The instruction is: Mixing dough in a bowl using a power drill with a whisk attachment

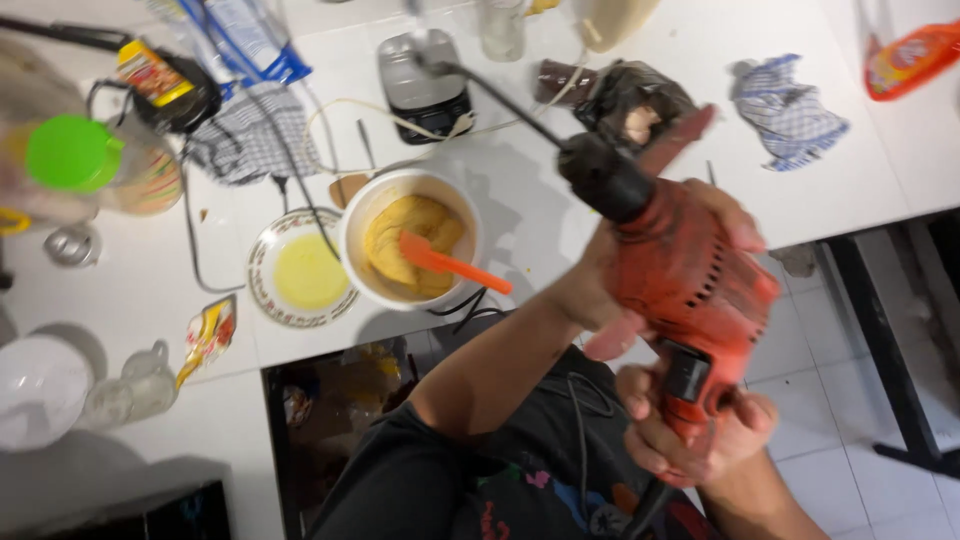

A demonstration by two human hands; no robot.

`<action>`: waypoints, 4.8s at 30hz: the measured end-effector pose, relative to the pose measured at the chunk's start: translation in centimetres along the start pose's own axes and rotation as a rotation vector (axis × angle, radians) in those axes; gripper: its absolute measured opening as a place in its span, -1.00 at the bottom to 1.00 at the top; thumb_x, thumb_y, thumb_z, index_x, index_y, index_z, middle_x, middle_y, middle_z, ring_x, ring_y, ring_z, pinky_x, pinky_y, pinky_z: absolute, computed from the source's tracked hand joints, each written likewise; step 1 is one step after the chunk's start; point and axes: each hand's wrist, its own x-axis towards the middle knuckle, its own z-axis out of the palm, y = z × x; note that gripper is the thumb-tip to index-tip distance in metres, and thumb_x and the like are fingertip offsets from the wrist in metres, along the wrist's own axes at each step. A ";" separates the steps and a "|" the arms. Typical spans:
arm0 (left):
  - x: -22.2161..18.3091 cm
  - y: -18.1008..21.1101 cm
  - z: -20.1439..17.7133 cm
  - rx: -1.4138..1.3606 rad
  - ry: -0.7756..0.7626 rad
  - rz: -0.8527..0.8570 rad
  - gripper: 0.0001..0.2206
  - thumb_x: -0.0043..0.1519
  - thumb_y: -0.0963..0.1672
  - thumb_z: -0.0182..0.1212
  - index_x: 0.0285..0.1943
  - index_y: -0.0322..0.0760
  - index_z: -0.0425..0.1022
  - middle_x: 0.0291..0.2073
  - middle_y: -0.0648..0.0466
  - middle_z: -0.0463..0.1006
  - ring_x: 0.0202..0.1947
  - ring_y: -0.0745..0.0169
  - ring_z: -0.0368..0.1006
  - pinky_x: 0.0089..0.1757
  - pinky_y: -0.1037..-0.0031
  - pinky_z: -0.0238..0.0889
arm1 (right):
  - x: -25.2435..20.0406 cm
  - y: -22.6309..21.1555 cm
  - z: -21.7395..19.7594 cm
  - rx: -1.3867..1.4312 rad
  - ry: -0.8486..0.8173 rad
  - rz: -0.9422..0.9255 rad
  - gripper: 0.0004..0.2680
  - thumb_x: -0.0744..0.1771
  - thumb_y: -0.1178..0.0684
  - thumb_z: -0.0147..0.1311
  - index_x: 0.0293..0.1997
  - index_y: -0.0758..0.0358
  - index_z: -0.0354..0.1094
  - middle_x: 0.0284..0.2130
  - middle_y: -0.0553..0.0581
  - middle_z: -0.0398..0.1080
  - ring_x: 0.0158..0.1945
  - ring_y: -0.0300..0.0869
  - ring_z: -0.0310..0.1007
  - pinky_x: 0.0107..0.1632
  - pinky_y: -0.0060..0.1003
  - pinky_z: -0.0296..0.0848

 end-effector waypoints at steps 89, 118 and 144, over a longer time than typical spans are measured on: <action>-24.5 19.7 -6.3 1.136 1.821 -0.438 -0.61 0.29 0.17 -0.04 -0.23 -0.13 0.33 -0.43 0.15 0.43 -0.37 0.21 0.36 -0.25 0.31 0.24 | 11.1 5.3 1.6 -1.114 1.129 0.283 -0.60 0.14 0.41 -0.09 0.08 0.79 0.26 -0.24 0.76 0.40 -0.75 0.09 0.05 -0.62 0.04 0.13; -20.8 23.0 -9.7 1.326 1.355 -0.707 -0.77 0.11 -0.09 -0.03 -0.12 -0.26 0.23 -0.29 -0.03 0.47 -0.32 0.03 0.39 -0.29 0.18 0.24 | 14.6 1.5 1.3 -1.522 1.050 0.676 -0.93 0.13 0.43 0.07 -0.47 0.64 0.47 -0.75 0.36 0.34 -0.76 0.04 0.27 -0.67 -0.15 0.25; -20.1 23.6 -9.7 1.385 1.318 -0.793 -0.84 0.12 -0.11 -0.07 -0.25 -0.26 0.13 -0.41 0.00 0.35 -0.41 0.08 0.22 -0.34 0.17 0.10 | 15.0 2.8 1.5 -1.327 1.203 0.650 -0.85 0.14 0.44 -0.05 -0.37 0.69 0.45 -0.85 0.44 0.17 -0.79 0.08 0.07 -0.76 -0.13 0.00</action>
